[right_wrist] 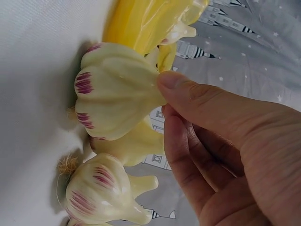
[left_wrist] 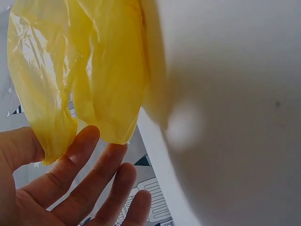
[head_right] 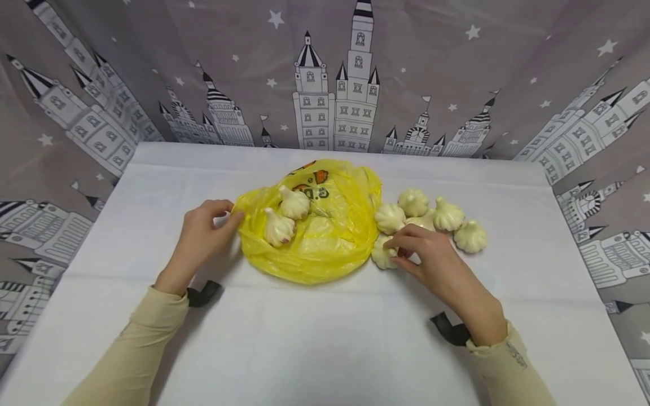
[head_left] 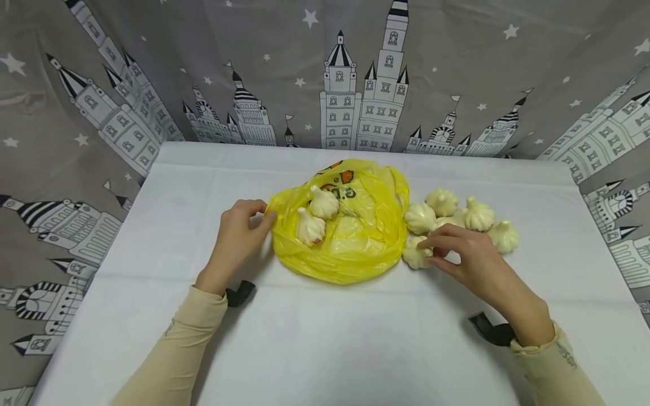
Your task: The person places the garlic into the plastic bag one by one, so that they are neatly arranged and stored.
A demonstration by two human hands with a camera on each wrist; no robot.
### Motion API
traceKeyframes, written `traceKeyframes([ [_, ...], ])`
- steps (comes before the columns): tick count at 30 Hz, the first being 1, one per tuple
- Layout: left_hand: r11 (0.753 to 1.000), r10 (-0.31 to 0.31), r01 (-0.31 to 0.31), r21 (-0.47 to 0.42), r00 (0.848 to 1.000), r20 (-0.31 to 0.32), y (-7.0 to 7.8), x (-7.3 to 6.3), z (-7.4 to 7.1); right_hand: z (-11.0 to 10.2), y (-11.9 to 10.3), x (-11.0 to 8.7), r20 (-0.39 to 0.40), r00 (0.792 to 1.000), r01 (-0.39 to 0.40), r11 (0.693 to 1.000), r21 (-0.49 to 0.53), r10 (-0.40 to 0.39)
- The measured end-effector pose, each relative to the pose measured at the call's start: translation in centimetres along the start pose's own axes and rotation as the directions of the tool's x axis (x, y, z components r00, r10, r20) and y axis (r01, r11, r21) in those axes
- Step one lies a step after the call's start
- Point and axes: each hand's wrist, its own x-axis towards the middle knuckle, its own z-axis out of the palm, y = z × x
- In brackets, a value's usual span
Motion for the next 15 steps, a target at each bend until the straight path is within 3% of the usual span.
traceKeyframes([
  [6,1.000,0.005,-0.005,0.004,1.000,0.003,0.1,0.0,0.1,-0.3,-0.2,0.0,-0.010,1.000,0.009,1.000,-0.004,-0.009],
  [15,1.000,0.004,-0.004,0.004,1.000,0.003,0.3,-0.1,0.1,-1.1,-0.7,0.1,-0.089,0.996,0.007,1.000,-0.022,-0.009],
])
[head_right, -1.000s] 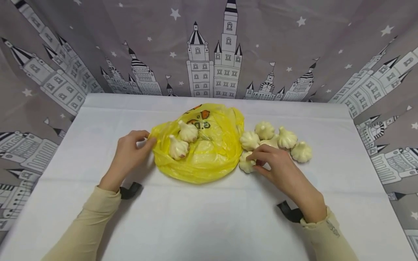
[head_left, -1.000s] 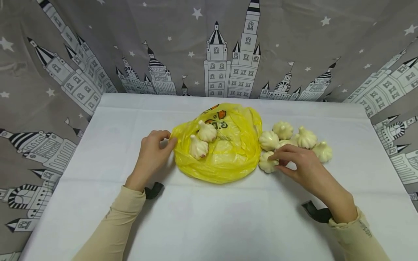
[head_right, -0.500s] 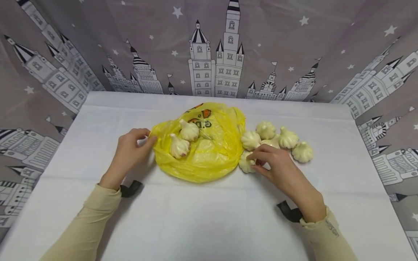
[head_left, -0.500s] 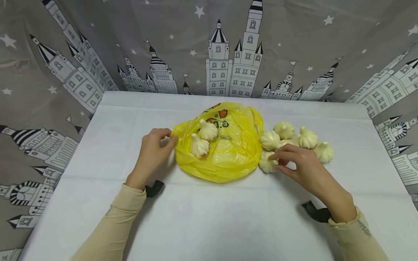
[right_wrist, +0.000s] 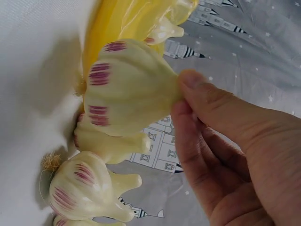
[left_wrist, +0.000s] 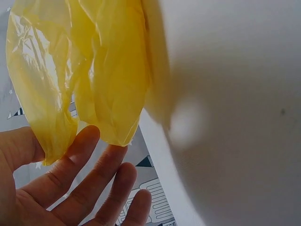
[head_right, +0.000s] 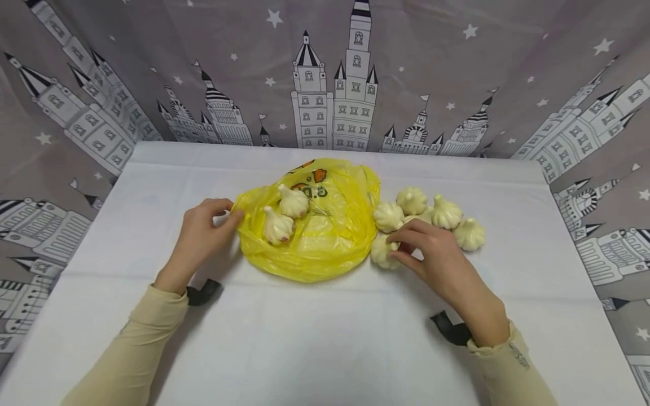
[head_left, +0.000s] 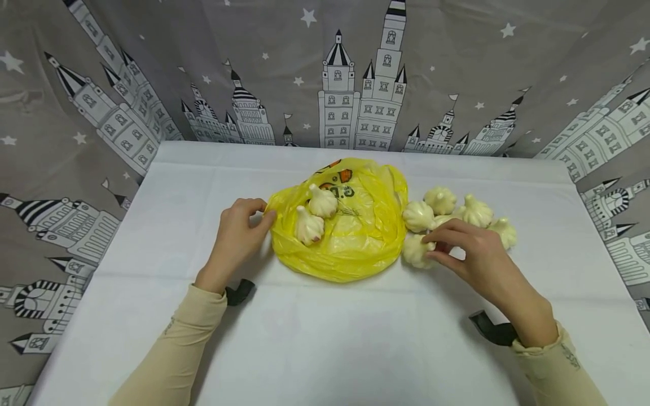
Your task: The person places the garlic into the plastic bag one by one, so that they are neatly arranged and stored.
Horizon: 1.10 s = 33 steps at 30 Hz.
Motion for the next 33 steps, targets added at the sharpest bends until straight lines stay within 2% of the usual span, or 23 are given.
traceKeyframes([
  [11,1.000,-0.001,0.001,-0.002,1.000,0.003,0.1,0.1,0.0,-0.7,-0.4,0.1,-0.092,0.995,-0.024,1.000,0.015,0.026],
  [20,1.000,0.000,0.000,0.003,1.000,0.009,0.2,0.1,-0.1,-0.7,-0.6,0.4,-0.148,0.988,-0.040,0.999,-0.018,0.036],
  [27,1.000,0.012,-0.012,0.011,1.000,0.009,0.3,0.1,0.0,-1.2,-1.2,2.1,-0.150,0.987,-0.064,0.998,-0.010,0.062],
  [33,1.000,0.006,-0.006,0.013,1.000,0.004,0.2,-0.1,-0.1,-0.7,-2.1,4.4,-0.132,0.990,-0.048,0.998,0.032,0.052],
])
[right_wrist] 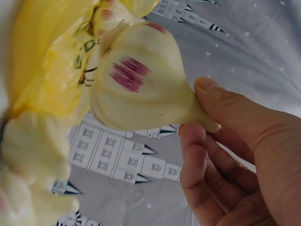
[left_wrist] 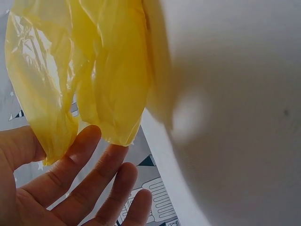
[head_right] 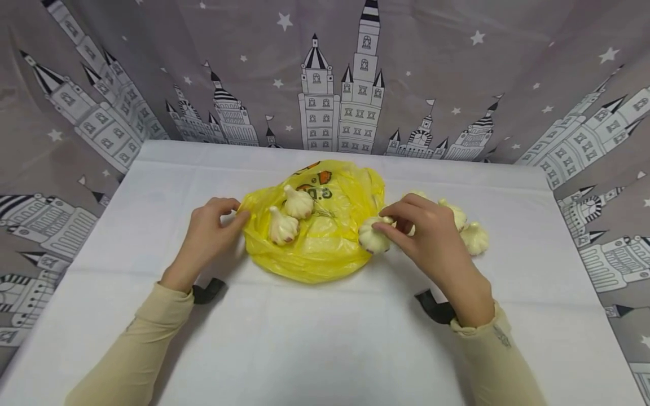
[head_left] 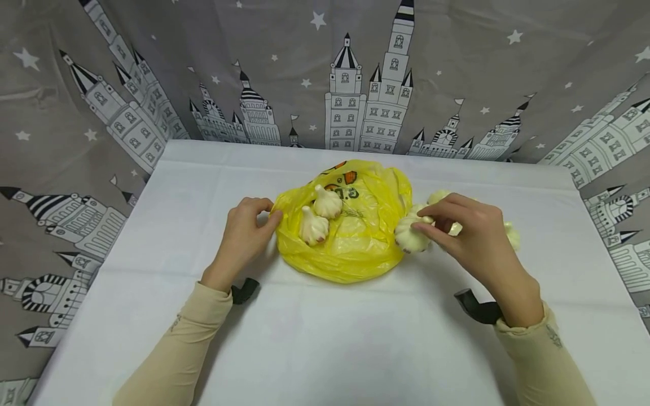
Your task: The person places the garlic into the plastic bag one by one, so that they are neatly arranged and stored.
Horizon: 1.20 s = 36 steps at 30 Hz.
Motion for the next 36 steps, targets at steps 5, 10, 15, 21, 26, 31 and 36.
traceKeyframes([
  [5,1.000,0.012,-0.012,0.005,1.000,-0.006,0.0,0.0,0.1,1.1,-0.6,1.5,0.034,0.999,-0.020,1.000,0.019,0.019],
  [10,1.000,0.007,-0.007,0.009,1.000,0.000,0.1,-0.1,0.2,2.5,-1.4,3.0,0.080,0.996,-0.037,0.999,0.030,0.035],
  [15,1.000,0.008,-0.008,0.012,1.000,-0.002,0.1,-0.1,0.3,4.2,-2.4,4.1,0.156,0.988,-0.024,0.999,0.040,0.018],
  [21,1.000,0.020,-0.020,0.012,1.000,-0.006,0.1,0.0,0.2,6.3,-3.1,4.8,0.217,0.976,0.000,0.999,0.045,-0.010],
  [26,1.000,0.023,-0.023,0.012,1.000,-0.004,0.2,0.0,0.3,7.6,-3.5,4.8,0.266,0.964,0.003,1.000,0.028,-0.010],
  [31,0.999,0.033,-0.032,0.010,0.999,-0.010,0.2,0.0,0.3,8.9,-3.8,4.7,0.325,0.945,0.014,1.000,0.026,-0.021],
  [36,0.999,0.033,-0.033,0.012,0.999,-0.009,0.2,0.0,0.3,10.2,-4.0,4.5,0.372,0.928,0.009,0.999,0.045,-0.026],
])
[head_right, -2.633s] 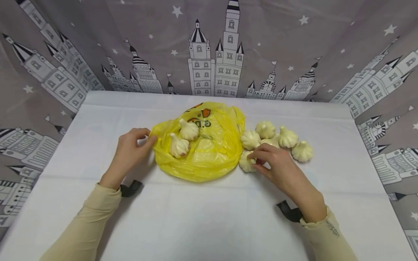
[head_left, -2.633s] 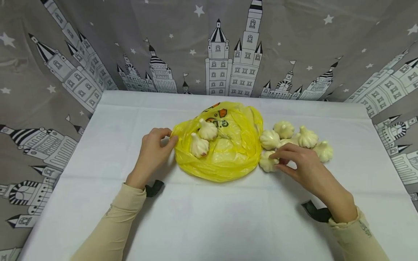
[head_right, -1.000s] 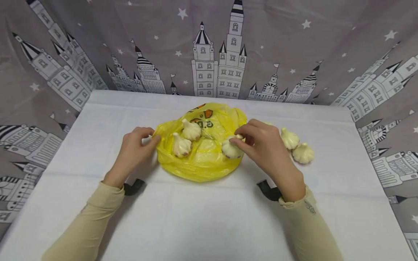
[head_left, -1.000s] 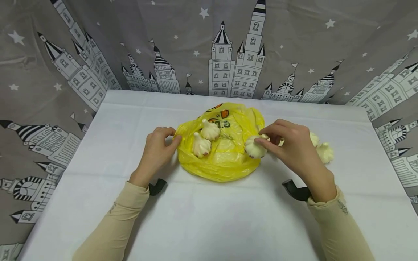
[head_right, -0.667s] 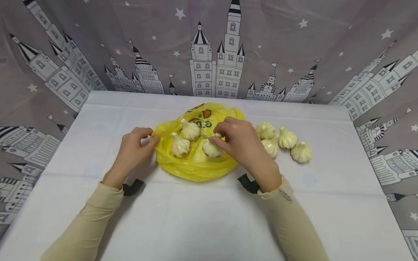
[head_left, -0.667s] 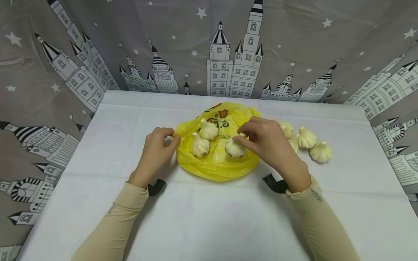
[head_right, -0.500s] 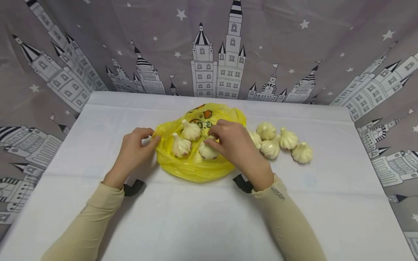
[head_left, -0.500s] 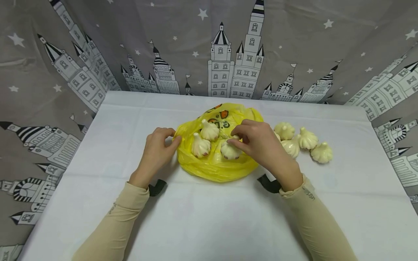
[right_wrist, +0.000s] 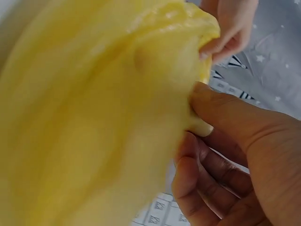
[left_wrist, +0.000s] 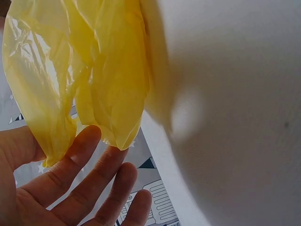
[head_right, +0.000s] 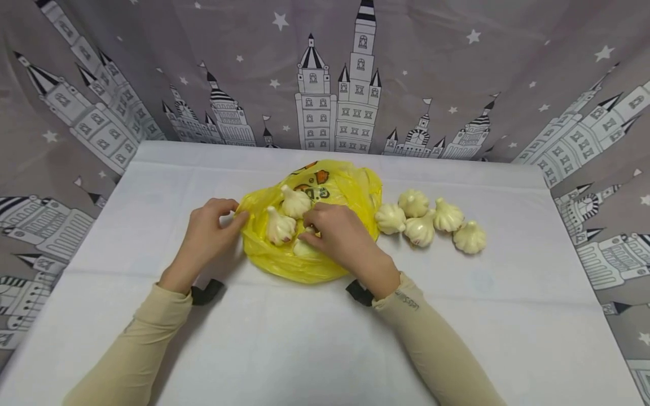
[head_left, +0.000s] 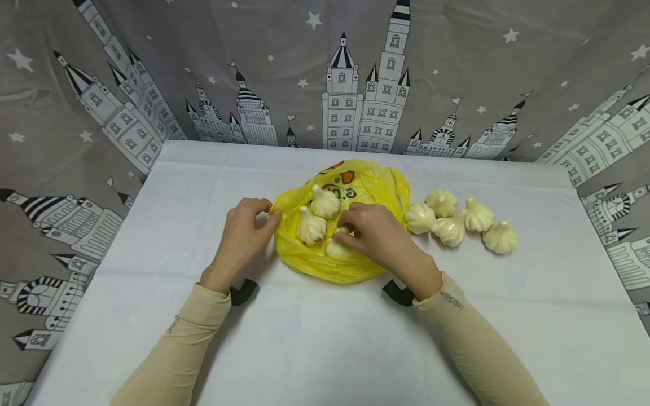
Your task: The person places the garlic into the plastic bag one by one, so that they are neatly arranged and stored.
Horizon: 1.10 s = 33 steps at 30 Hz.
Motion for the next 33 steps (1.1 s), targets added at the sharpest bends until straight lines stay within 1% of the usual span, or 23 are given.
traceKeyframes([
  [7,1.000,-0.005,0.005,0.003,1.000,-0.001,0.0,-0.1,-0.2,0.9,0.1,0.2,-0.001,1.000,0.024,1.000,0.009,-0.024],
  [15,1.000,-0.002,0.002,0.003,1.000,0.000,0.0,-0.1,-0.2,0.6,0.3,-0.4,0.032,0.999,-0.026,1.000,0.010,0.026],
  [19,1.000,-0.001,0.001,0.005,1.000,0.002,0.0,-0.1,-0.1,0.6,0.5,-0.6,0.030,0.999,-0.033,0.998,0.045,0.032],
  [23,1.000,-0.003,0.003,0.006,1.000,0.001,0.0,-0.1,-0.1,0.6,0.7,-0.7,0.002,0.999,-0.041,0.996,0.082,0.041],
  [29,1.000,-0.004,0.004,0.004,1.000,0.005,0.0,-0.1,-0.1,0.1,0.8,-1.0,-0.028,0.993,-0.110,0.992,0.060,0.112],
  [33,1.000,-0.005,0.005,0.002,1.000,0.006,0.1,0.0,-0.1,-0.4,1.2,-1.4,-0.062,0.989,-0.133,0.990,0.052,0.137],
])
